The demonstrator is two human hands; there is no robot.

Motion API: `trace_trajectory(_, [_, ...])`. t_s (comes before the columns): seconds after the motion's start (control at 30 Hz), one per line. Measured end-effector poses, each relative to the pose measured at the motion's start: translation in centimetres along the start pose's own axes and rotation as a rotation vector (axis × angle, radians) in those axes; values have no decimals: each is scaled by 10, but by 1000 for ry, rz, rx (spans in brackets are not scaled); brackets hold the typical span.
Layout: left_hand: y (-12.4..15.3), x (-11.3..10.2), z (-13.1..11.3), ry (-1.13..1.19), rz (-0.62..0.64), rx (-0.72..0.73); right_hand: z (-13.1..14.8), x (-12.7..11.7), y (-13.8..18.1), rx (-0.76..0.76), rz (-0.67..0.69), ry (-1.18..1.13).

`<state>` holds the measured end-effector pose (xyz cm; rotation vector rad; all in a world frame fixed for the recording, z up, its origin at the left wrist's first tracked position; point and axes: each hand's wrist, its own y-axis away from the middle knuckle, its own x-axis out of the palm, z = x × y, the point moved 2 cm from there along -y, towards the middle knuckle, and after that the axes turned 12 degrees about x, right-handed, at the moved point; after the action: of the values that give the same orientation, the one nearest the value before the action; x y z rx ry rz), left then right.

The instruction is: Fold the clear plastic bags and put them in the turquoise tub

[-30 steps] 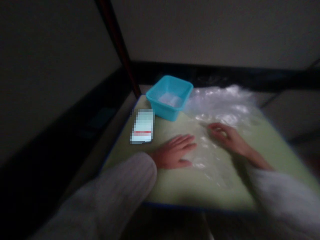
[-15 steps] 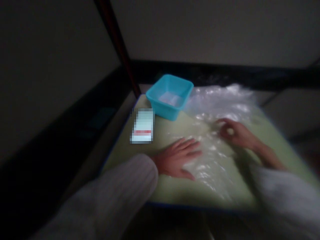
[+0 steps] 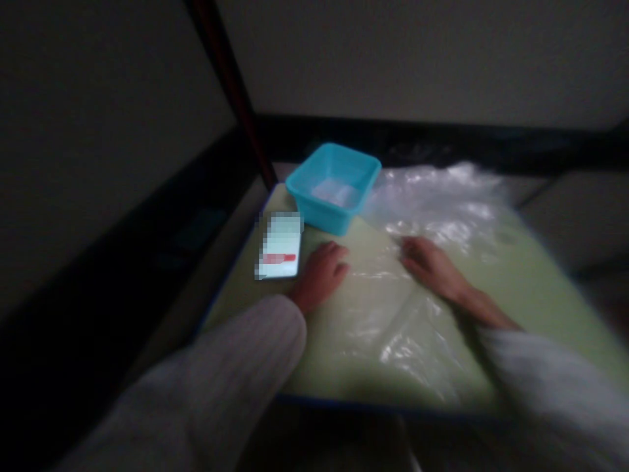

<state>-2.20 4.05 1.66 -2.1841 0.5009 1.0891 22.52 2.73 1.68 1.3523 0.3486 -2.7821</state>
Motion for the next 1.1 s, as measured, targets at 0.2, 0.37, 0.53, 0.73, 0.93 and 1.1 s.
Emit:
trace_trajectory(0.2, [-6,7,12,171,-29,-18,7,-2,2,100,1,-251])
trace_trajectory(0.37, [-3,6,4,262,-43,-18,10,-4,2,180,35,-511])
trace_trajectory(0.53, [-2,8,0,509,-36,-41,13,-1,3,193,115,-572])
trace_trajectory(0.73, [0,10,1,429,-51,-46,15,0,4,195,133,-569])
trace_trajectory(0.93, [2,14,3,375,-36,-19,29,4,11,0,161,-328])
trace_trajectory(1.1, [2,14,2,384,-41,-5,42,15,20,-299,199,21])
